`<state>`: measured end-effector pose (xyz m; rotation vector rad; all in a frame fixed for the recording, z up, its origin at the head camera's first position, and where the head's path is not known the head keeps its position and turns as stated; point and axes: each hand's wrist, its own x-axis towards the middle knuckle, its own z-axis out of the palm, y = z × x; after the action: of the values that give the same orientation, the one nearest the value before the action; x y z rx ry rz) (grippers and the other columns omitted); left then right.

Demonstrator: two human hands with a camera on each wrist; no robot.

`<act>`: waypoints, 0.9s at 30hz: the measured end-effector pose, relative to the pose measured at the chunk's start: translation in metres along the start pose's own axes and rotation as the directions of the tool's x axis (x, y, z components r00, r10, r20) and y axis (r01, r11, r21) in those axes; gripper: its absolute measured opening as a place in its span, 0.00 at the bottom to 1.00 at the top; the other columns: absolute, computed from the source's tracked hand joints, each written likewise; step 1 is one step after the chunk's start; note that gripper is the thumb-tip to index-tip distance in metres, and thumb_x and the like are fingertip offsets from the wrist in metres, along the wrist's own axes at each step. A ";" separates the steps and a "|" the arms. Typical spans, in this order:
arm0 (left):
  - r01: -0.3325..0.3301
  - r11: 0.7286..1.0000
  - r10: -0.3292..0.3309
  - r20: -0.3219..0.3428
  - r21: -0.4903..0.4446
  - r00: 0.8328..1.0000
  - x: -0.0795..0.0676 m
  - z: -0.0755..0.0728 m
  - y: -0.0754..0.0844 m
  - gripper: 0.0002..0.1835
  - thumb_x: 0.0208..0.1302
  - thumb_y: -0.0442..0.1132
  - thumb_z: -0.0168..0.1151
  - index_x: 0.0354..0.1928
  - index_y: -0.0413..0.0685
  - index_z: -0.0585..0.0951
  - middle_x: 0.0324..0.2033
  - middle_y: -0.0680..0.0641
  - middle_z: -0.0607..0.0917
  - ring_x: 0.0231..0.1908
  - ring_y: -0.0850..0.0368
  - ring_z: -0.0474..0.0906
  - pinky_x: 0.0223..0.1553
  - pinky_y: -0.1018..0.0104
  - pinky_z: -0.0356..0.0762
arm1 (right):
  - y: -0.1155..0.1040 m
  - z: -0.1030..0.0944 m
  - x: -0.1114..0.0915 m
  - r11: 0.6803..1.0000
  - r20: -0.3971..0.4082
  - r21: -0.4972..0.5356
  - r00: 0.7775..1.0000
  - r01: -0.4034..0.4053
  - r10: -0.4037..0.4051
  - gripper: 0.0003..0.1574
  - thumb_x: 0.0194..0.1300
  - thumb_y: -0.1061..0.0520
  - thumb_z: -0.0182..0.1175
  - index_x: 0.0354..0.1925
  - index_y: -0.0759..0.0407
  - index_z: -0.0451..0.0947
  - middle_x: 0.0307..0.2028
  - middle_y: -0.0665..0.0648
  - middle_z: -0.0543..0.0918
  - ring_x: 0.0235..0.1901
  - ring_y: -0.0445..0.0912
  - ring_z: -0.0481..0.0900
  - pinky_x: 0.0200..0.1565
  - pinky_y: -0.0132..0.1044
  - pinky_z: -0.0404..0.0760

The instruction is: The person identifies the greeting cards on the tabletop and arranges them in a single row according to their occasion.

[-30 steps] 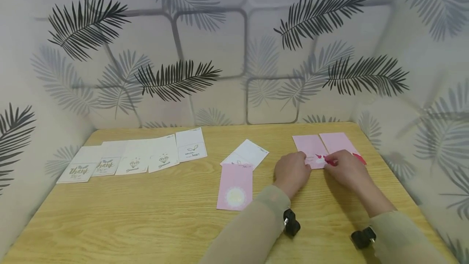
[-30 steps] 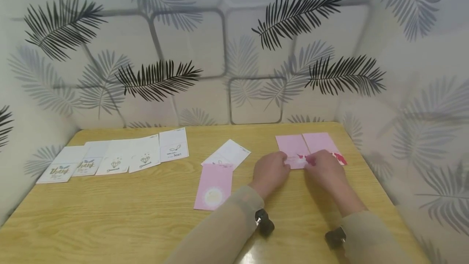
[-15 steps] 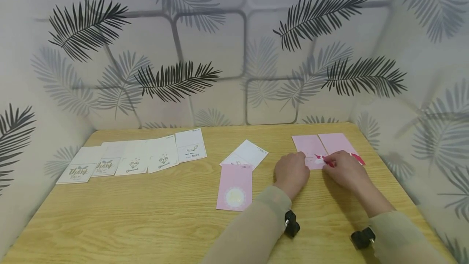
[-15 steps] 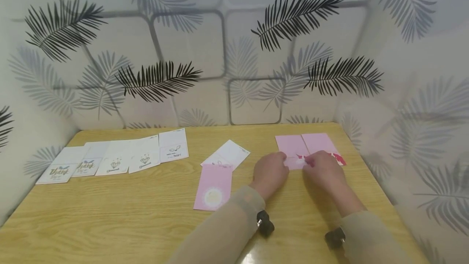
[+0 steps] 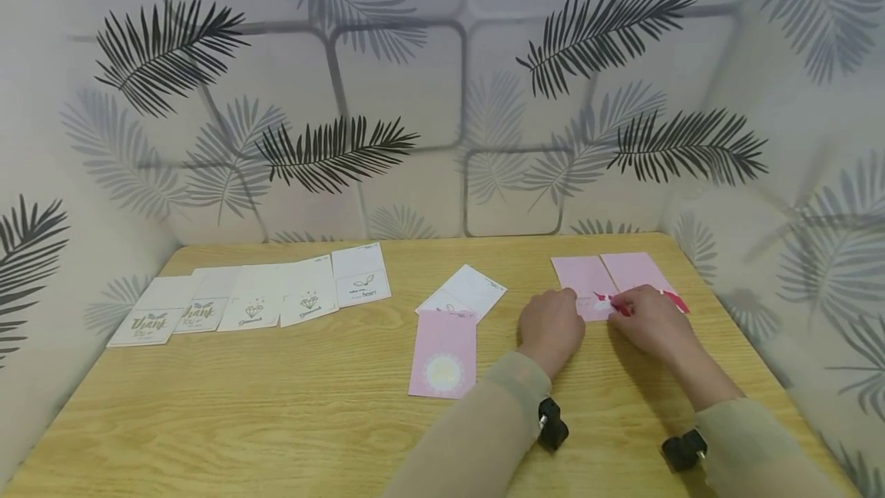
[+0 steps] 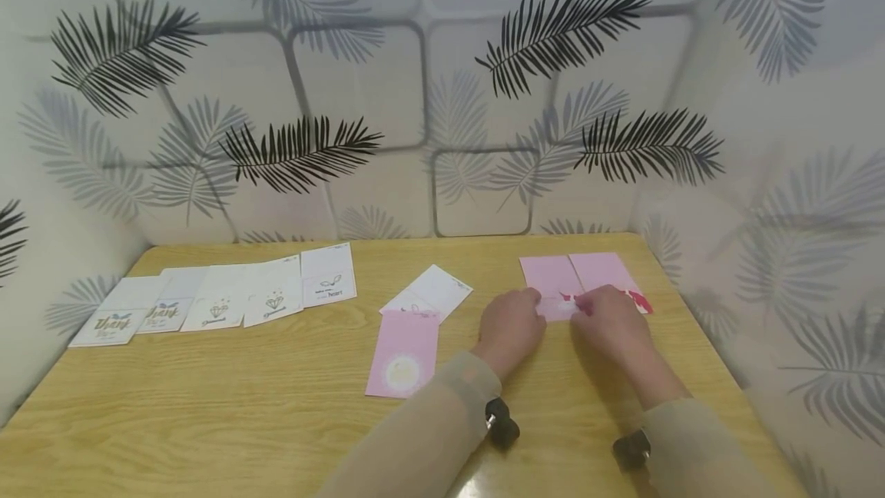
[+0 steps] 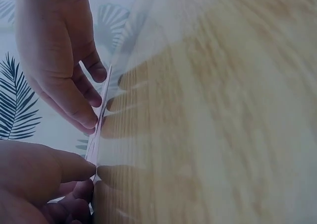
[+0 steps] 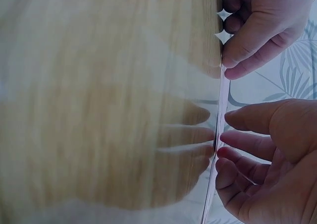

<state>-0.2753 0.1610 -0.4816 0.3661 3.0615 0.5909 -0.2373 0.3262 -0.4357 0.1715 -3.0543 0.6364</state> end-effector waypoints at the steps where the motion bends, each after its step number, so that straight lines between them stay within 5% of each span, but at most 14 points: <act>1: -0.003 1.000 0.003 -0.002 -0.002 1.000 0.002 0.004 -0.001 0.08 0.74 0.49 0.70 0.49 0.58 0.90 0.38 0.53 0.90 0.39 0.53 0.88 0.37 0.58 0.84 | -0.001 0.000 0.000 1.000 -0.003 0.000 1.000 -0.003 0.003 0.22 0.71 0.60 0.68 0.55 0.77 0.85 0.52 0.78 0.85 0.51 0.69 0.81 0.59 0.68 0.79; 3: -0.017 1.000 0.017 -0.031 -0.008 0.999 0.007 0.013 -0.004 0.08 0.73 0.49 0.71 0.49 0.59 0.90 0.38 0.54 0.90 0.39 0.53 0.88 0.37 0.57 0.85 | -0.002 0.001 0.000 1.000 -0.007 0.002 1.000 -0.012 0.012 0.23 0.72 0.59 0.68 0.57 0.77 0.84 0.54 0.79 0.84 0.51 0.69 0.80 0.59 0.68 0.79; 7: -0.053 0.998 0.051 -0.069 -0.026 0.996 -0.003 0.001 -0.006 0.12 0.73 0.47 0.72 0.55 0.56 0.90 0.44 0.52 0.92 0.44 0.52 0.89 0.43 0.57 0.86 | -0.008 0.003 -0.002 0.999 -0.019 0.021 0.999 -0.031 0.031 0.26 0.73 0.59 0.68 0.61 0.78 0.82 0.58 0.81 0.81 0.57 0.72 0.79 0.61 0.70 0.77; 15: -0.086 0.996 0.082 -0.108 -0.028 0.991 -0.034 -0.054 -0.017 0.18 0.77 0.44 0.68 0.65 0.55 0.88 0.54 0.49 0.89 0.53 0.51 0.86 0.53 0.60 0.84 | -0.027 0.003 -0.006 0.997 -0.042 0.079 0.999 -0.001 0.005 0.29 0.75 0.57 0.67 0.65 0.75 0.81 0.58 0.79 0.82 0.52 0.68 0.83 0.55 0.67 0.81; 27: -0.018 0.981 -0.008 -0.134 -0.192 0.991 -0.057 -0.096 -0.075 0.21 0.79 0.43 0.67 0.71 0.51 0.84 0.56 0.46 0.87 0.54 0.47 0.83 0.51 0.56 0.84 | -0.056 0.012 -0.012 0.985 -0.004 0.172 1.000 0.014 -0.013 0.30 0.77 0.55 0.64 0.68 0.72 0.80 0.62 0.76 0.82 0.56 0.67 0.85 0.57 0.65 0.82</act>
<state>-0.2414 0.0449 -0.4225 0.3428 3.0904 0.9413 -0.2189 0.2714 -0.4248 0.1933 -2.9910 0.8984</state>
